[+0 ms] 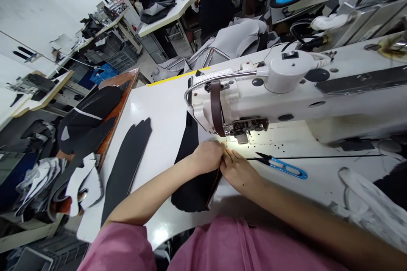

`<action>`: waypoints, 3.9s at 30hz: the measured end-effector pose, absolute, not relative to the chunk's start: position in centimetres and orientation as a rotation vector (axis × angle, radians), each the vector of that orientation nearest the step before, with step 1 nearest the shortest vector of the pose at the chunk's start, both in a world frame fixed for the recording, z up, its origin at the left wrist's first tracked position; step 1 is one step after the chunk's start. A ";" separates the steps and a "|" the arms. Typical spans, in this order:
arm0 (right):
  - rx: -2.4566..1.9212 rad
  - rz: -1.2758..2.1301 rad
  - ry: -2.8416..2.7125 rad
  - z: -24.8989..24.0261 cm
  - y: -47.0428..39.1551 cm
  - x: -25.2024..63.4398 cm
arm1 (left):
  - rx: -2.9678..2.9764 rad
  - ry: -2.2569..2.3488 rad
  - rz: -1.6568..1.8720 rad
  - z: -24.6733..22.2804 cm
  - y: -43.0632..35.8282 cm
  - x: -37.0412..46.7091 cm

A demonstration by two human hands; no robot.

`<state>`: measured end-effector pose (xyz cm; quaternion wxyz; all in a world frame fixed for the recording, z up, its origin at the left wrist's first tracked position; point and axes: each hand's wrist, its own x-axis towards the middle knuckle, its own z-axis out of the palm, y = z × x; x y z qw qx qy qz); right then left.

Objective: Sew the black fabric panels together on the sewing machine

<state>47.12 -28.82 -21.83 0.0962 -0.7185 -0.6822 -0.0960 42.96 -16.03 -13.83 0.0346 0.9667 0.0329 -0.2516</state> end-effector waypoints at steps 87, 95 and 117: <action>-1.520 -0.270 -2.016 -23.1 -21.8 48.2 | 2.903 1.283 0.458 -13.4 0.9 25.7; -1.765 -0.508 -1.505 -17.3 -7.8 47.5 | 2.251 2.349 -0.045 -12.8 9.2 2.9; -1.580 -0.500 -2.367 -19.9 -16.1 47.3 | 2.786 2.366 0.426 -5.8 2.0 10.0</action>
